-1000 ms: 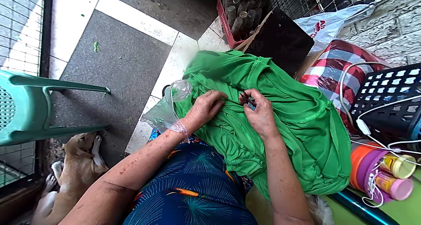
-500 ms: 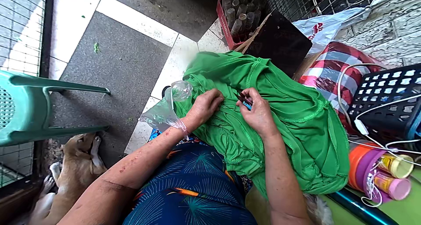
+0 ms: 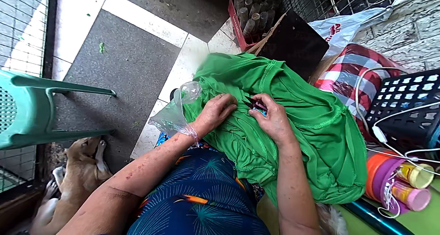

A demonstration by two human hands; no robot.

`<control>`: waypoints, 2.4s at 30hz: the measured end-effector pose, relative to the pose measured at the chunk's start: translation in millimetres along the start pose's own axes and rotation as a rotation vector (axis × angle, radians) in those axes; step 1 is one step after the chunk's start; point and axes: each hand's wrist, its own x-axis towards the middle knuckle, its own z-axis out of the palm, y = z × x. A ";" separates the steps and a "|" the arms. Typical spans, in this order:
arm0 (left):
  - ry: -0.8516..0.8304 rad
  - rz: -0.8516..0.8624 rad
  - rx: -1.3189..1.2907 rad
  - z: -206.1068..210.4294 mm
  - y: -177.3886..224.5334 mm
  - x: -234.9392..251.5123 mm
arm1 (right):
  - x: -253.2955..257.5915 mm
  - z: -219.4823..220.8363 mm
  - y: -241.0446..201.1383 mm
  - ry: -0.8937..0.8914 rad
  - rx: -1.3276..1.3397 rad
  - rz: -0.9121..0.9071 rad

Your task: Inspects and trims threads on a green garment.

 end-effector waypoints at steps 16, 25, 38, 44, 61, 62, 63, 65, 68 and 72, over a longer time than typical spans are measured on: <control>-0.178 -0.141 -0.178 -19.8 13.1 -14.3 | 2.8 0.8 -13.9 -0.074 -0.294 -0.065; -0.086 -0.104 -0.135 -10.9 9.6 -15.7 | -0.4 -2.4 -3.9 -0.007 -0.030 0.070; 0.112 0.043 0.282 18.1 11.9 -2.2 | 3.9 6.3 -6.3 0.043 -0.086 -0.021; -0.081 -0.008 0.184 3.2 7.1 -0.6 | 2.9 1.4 -3.9 0.010 -0.044 -0.001; -0.050 -0.048 -0.294 -8.1 13.3 -17.5 | 10.9 1.7 -5.6 0.013 0.050 0.034; -0.062 -0.090 -0.360 -8.0 18.4 -15.1 | 14.8 -0.9 -4.7 0.009 0.084 0.052; -0.072 -0.131 -0.419 -8.5 23.1 -13.1 | 18.3 -5.1 -5.4 0.000 0.105 0.073; -0.079 -0.219 -0.525 -11.0 29.0 -10.2 | 25.1 -18.3 -10.3 -0.029 0.132 0.144; -0.093 -0.369 -0.736 -15.3 33.4 -5.2 | 36.1 -31.4 -8.5 -0.067 0.177 0.203; -0.088 -0.525 -0.982 -18.3 37.9 1.3 | 43.2 -19.5 8.7 -0.030 0.271 0.222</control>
